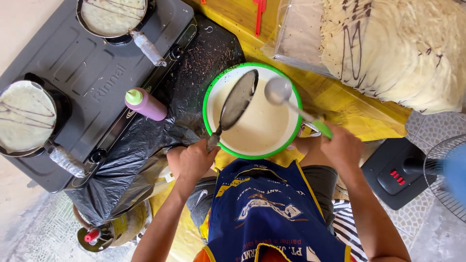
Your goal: The person is making crepes by pouring batter into pans, spreading it with a ladle, and stacking the finished crepes.
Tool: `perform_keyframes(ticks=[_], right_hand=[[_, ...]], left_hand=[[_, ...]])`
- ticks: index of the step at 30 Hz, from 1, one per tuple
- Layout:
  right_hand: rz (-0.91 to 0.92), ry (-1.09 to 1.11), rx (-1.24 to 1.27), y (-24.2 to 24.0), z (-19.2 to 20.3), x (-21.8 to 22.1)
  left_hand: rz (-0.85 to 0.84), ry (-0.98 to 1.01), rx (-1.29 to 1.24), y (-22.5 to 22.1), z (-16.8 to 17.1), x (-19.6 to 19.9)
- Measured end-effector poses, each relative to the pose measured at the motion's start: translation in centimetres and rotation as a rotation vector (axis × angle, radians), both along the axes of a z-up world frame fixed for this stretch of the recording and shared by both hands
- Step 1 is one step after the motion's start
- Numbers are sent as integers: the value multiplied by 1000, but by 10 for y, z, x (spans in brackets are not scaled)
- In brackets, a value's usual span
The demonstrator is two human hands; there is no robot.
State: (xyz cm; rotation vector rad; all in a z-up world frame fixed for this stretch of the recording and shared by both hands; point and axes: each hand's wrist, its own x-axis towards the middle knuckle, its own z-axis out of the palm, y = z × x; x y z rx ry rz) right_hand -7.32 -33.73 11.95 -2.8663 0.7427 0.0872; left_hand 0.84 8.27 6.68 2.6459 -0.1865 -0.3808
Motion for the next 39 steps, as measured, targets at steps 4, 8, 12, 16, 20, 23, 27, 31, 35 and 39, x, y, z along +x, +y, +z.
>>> perform_keyframes(ticks=[4,8,12,16,20,23,27,31,35,39], right_hand=[[125,204,50,44,16,-3],[215,121,33,60,-21,-21],[272,191,-6,54,-43,-21],[172,153,-46,50,-34,-26],[-41,153,74,26,-47,-42],[20,-100,54,40,-31,-44],[96,-316,84,63,-30,-26],[181,-471,-63,75,-26,-16],[194,-471,63,51,-21,-23],[180,-465,-191,26,-48,-38]], left_hand=[[-181,-730,387,-2,60,-9],[-215,-986,495,-12,121,-15],[-154,-826,380,-6,35,-24],[39,-494,96,2,-18,-29],[238,-105,-148,11,-55,-14],[340,225,-382,-3,-11,-9],[409,497,-628,-22,14,-13],[374,548,-718,-30,23,-14],[402,558,-802,-24,28,-15],[338,415,-629,-11,13,-8]])
